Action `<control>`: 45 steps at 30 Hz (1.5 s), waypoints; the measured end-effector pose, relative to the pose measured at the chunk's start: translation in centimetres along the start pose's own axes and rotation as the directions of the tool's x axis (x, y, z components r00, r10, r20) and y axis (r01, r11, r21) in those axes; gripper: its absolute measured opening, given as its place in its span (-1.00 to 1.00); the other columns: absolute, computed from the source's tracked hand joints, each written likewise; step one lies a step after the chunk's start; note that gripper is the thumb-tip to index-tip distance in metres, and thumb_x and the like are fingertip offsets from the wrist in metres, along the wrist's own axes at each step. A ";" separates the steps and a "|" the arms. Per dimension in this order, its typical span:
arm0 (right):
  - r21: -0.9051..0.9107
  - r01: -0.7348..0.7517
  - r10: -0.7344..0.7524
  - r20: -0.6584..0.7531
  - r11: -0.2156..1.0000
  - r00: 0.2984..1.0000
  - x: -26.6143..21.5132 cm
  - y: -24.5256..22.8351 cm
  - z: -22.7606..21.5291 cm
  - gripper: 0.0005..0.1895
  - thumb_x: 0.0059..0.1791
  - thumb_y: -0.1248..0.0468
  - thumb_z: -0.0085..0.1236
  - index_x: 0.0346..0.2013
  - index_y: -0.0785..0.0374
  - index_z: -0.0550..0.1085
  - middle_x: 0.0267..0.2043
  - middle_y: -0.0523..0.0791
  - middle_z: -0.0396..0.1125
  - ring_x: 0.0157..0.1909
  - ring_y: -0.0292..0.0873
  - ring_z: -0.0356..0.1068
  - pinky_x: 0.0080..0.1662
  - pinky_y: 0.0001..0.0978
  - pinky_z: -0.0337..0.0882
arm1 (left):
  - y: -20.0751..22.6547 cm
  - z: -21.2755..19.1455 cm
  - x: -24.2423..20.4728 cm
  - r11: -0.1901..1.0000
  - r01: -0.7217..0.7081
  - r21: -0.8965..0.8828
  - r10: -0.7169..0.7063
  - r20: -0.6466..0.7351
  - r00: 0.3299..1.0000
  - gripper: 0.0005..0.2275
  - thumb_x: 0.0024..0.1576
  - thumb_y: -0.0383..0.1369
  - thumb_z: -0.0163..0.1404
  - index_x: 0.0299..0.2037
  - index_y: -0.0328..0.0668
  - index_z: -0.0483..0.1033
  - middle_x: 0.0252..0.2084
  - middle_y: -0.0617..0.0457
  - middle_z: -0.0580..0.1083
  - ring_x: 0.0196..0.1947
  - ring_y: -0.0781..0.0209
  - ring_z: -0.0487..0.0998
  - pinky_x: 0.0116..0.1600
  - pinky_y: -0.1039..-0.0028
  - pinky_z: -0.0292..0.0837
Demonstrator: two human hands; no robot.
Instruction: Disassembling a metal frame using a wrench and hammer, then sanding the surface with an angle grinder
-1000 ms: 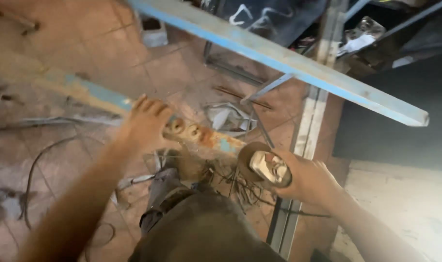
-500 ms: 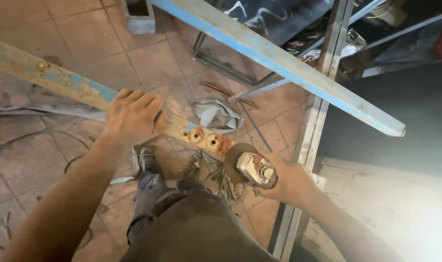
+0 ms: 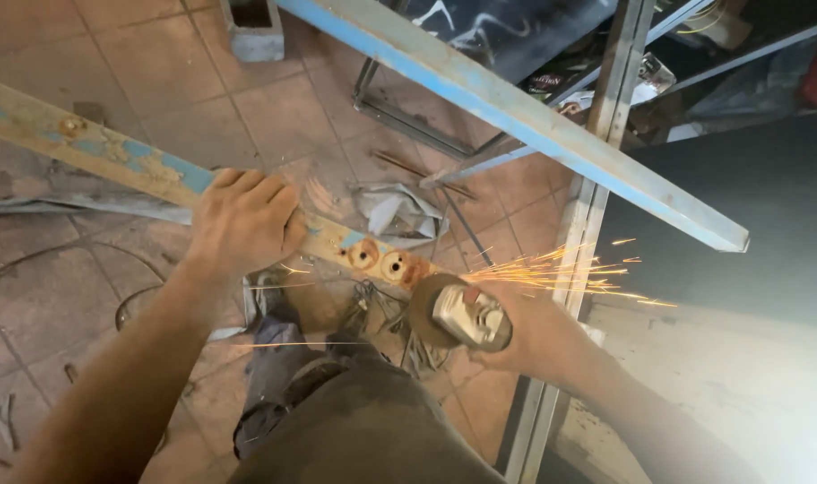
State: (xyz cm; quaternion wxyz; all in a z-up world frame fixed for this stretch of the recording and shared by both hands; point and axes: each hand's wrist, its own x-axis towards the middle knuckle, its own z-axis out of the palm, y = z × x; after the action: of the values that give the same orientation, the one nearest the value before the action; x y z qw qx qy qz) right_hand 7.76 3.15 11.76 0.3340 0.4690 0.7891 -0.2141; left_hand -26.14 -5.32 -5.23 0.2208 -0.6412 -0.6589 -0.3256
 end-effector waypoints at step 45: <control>-0.098 0.051 -0.059 -0.088 0.994 0.994 1.5 -3.3 1.6 -0.06 -0.30 -0.26 0.44 0.29 -0.24 0.25 0.02 -0.11 0.50 0.06 0.01 0.56 0.09 -0.10 0.55 | -10.4 -2.1 -1.4 0.997 -0.077 -0.008 0.075 -0.115 0.991 -0.77 0.05 -0.32 0.05 -0.66 0.01 0.38 -0.60 0.06 0.39 -0.52 0.10 0.48 -0.14 0.35 0.39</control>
State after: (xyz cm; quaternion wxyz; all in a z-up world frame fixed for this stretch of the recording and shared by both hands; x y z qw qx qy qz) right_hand 4.82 1.47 9.63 0.3140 0.4398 0.8253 -0.1638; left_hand -36.56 -7.41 -6.32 0.2663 -0.6475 -0.6182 -0.3573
